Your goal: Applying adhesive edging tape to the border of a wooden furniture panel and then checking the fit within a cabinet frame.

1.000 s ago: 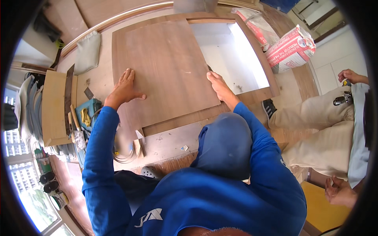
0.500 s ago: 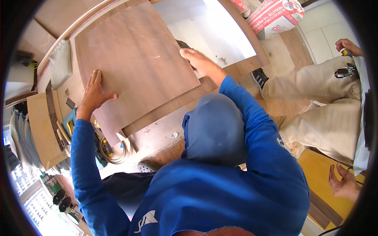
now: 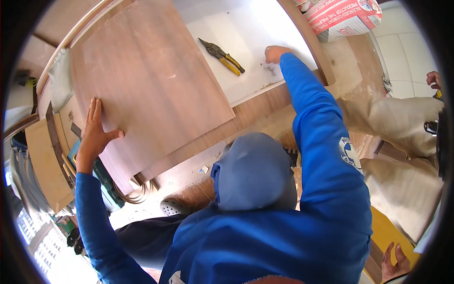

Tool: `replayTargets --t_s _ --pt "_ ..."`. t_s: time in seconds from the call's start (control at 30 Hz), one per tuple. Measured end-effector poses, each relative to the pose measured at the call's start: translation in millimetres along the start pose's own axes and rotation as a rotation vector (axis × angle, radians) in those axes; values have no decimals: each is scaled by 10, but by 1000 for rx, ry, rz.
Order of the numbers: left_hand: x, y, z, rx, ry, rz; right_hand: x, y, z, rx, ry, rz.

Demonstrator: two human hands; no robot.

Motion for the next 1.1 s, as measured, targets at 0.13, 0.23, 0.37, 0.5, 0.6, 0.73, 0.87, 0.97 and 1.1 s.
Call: replayTargets --t_s 0.13,0.23,0.37,0.5,0.6,0.73,0.87,0.97,1.1 --pt "-27 -14 -51 -17 7 -18 -116 -174 -96 31 -1 -126" --pt "-7 -5 -104 -16 3 -19 -100 -157 -277 100 -57 -151" --pt "-63 -35 -152 -54 9 -13 -156 -226 -229 149 5 -12" --pt "-97 -49 -154 -60 1 -24 -216 -229 -151 101 11 -3" --pt "-73 -2 -203 -50 -12 -22 -16 -91 -150 68 -82 -104" --pt "-108 -83 -153 -70 0 -34 359 -48 166 131 -689 29" --pt "-43 -33 -182 -60 -2 -23 982 812 514 308 -985 485" --pt "10 19 -218 -37 -10 -22 1081 1243 1228 294 -1185 855" --pt "-71 -94 22 -12 15 -36 716 1511 2368 -459 238 1377"
Point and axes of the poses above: each hand's wrist, its own y-axis away from the middle knuckle, its own x-axis out of the back of the hand, z = x × y, the point moved 5 cm from there along -y, towards the middle knuckle, and after that the axes turned 6 degrees about y, right-handed, at the moved point
